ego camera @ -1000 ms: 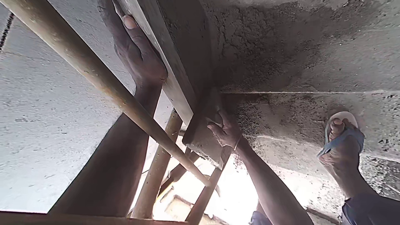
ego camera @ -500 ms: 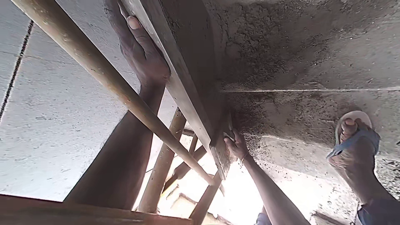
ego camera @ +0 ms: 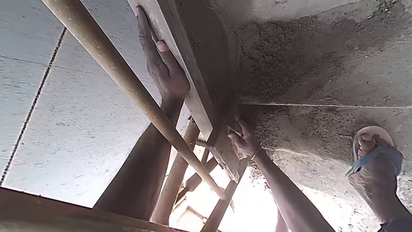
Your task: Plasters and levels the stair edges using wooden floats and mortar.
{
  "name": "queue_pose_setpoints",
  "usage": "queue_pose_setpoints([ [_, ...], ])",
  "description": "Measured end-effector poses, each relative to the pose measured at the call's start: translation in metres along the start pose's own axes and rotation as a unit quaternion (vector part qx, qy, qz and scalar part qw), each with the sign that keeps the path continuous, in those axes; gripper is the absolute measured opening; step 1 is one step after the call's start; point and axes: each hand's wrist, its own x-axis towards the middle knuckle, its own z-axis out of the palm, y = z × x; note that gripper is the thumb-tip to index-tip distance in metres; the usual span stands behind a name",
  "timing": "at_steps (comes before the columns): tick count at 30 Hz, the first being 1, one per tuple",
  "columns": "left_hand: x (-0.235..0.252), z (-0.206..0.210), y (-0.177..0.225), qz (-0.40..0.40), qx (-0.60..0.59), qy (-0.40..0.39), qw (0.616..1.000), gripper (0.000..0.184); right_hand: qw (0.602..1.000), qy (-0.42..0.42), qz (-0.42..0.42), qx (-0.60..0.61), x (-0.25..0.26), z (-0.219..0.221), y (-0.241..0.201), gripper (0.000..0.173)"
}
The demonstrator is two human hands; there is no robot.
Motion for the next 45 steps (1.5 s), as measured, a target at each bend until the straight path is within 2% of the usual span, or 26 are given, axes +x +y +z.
queue_pose_setpoints([
  [7, 0.001, -0.002, 0.004, 0.023, -0.003, -0.006, 1.0, 0.062, 1.0, 0.004, -0.019, 0.014, 0.036, -0.007, -0.023, 0.066],
  [11, 0.0, -0.001, 0.003, 0.025, -0.012, -0.004, 1.0, 0.061, 0.999, -0.011, 0.006, 0.035, 0.048, -0.009, -0.032, 0.065],
  [16, 0.0, -0.001, 0.003, 0.025, -0.018, -0.005, 1.0, 0.062, 1.0, 0.01, 0.014, 0.011, 0.041, -0.009, -0.034, 0.064],
  [21, -0.001, -0.001, 0.003, 0.033, -0.024, -0.001, 0.999, 0.063, 0.999, 0.029, 0.018, -0.003, 0.02, -0.001, -0.015, 0.068],
  [25, -0.009, -0.007, 0.005, -0.017, 0.019, -0.025, 0.999, 0.064, 0.999, 0.015, 0.029, 0.02, 0.055, -0.009, -0.042, 0.071],
  [30, -0.005, -0.003, 0.007, -0.013, 0.002, -0.004, 1.0, 0.066, 0.997, 0.028, 0.018, 0.072, 0.104, -0.017, -0.071, 0.064],
  [34, -0.009, -0.004, 0.005, -0.026, 0.008, -0.006, 1.0, 0.067, 0.996, 0.025, 0.03, 0.08, 0.114, -0.019, -0.078, 0.065],
  [42, -0.013, -0.005, -0.001, -0.031, -0.006, -0.012, 0.999, 0.064, 0.997, 0.039, 0.0, 0.06, 0.148, -0.025, -0.094, 0.067],
  [45, -0.015, -0.005, -0.003, -0.026, -0.008, -0.009, 1.0, 0.065, 0.998, 0.035, 0.025, 0.05, 0.168, -0.031, -0.11, 0.071],
])
